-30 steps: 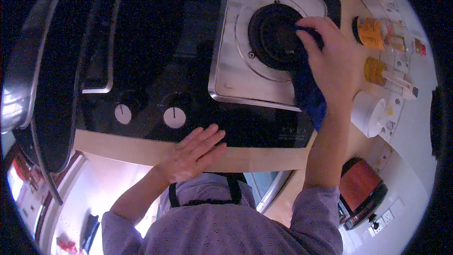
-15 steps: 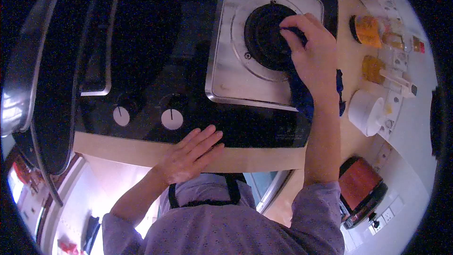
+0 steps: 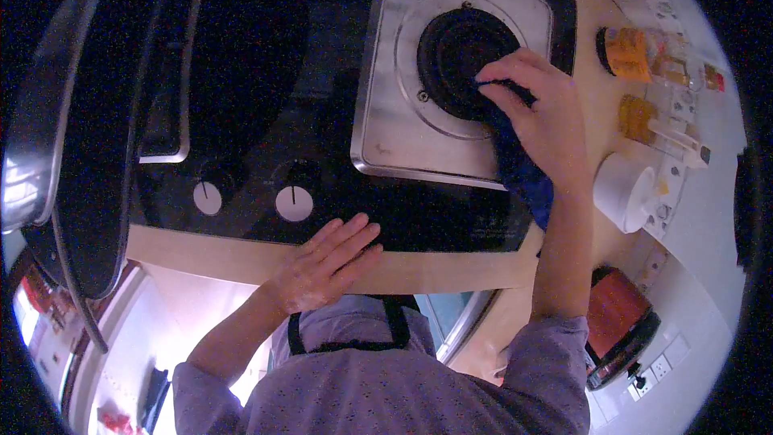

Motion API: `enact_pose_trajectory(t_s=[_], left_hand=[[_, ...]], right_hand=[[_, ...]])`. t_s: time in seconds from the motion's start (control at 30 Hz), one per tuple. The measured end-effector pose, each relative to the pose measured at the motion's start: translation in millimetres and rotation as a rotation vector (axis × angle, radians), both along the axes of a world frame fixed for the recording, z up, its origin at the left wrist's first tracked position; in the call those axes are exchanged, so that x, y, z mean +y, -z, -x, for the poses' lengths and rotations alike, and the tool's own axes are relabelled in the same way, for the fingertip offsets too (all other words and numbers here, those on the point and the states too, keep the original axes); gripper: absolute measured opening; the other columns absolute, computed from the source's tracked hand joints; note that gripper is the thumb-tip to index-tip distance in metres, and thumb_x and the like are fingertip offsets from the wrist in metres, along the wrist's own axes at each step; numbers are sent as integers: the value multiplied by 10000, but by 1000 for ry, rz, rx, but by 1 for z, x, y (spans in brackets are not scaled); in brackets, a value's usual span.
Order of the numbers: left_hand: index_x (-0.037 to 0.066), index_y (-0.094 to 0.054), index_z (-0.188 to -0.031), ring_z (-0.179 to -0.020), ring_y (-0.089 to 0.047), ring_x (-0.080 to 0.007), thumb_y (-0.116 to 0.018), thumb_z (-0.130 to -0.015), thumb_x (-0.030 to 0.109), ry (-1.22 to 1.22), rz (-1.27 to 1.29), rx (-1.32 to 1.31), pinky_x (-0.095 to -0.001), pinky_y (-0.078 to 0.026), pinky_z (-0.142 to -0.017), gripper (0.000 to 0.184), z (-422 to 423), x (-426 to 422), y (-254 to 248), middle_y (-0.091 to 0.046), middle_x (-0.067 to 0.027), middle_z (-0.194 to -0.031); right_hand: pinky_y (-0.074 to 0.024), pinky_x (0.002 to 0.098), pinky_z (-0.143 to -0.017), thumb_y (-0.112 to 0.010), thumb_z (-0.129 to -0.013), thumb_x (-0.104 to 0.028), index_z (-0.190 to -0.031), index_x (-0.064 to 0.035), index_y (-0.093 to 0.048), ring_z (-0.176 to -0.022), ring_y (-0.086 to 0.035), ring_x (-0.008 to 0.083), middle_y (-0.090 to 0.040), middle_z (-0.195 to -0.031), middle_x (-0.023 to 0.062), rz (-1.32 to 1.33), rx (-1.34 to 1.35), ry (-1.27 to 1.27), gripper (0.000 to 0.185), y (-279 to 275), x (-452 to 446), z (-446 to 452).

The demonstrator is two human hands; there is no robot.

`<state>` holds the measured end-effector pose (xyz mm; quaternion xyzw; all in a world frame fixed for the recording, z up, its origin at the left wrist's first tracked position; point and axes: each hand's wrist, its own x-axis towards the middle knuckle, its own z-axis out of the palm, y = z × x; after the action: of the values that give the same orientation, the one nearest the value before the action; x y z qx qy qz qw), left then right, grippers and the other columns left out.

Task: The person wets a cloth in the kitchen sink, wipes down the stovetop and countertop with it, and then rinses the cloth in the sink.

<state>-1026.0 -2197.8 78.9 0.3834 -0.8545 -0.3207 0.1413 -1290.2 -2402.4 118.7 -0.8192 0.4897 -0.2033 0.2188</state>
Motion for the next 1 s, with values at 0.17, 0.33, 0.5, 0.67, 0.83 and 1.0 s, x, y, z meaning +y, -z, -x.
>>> enact_pose_trajectory(t_s=[0.17,0.33,0.5,0.67,0.83,1.0], left_hand=[[56,-570,-1201,-1328,-372,-276,-592,-735,77,-1,18,-5,-427,-305,-1095,467,2,0,0,-454,-126,-1376],[53,-572,-1198,-1327,-373,-280,-606,-731,91,-1,40,-1,-429,-303,-1096,470,-4,-3,-1,-453,-128,-1378],[52,-571,-1199,-1325,-375,-282,-612,-724,100,-14,36,11,-431,-300,-1098,479,-10,-2,1,-451,-127,-1379],[59,-570,-1201,-1325,-372,-284,-610,-727,94,-14,21,19,-439,-301,-1097,477,-13,-1,4,-452,-126,-1376],[67,-570,-1203,-1329,-364,-289,-603,-747,86,-9,10,4,-444,-303,-1095,458,-29,-7,-1,-457,-124,-1371],[56,-562,-1211,-1328,-365,-290,-599,-742,77,-10,-8,16,-450,-312,-1088,471,-25,-3,3,-450,-127,-1374]], right_hand=[[-473,304,-760,-654,-758,-35,-895,-38,-657,-837,-625,249,-639,-862,107,104,-23,92,137,10,-16,-6],[-496,359,-715,-651,-773,-120,-840,-60,-669,-796,-631,307,-651,-841,107,40,-44,6,92,4,-1,-4],[-474,306,-777,-642,-788,-53,-911,-24,-645,-856,-628,250,-645,-884,94,125,28,76,127,0,-18,-6],[-490,381,-719,-629,-787,-94,-879,-64,-630,-817,-614,328,-629,-856,122,68,-16,-65,97,6,-7,-14],[-485,388,-739,-625,-791,-94,-884,-57,-628,-834,-611,335,-632,-873,130,90,10,-9,100,-3,-16,-18],[-486,389,-756,-626,-793,-117,-879,-54,-626,-840,-608,339,-633,-908,133,179,-24,-25,107,17,-26,-34]])
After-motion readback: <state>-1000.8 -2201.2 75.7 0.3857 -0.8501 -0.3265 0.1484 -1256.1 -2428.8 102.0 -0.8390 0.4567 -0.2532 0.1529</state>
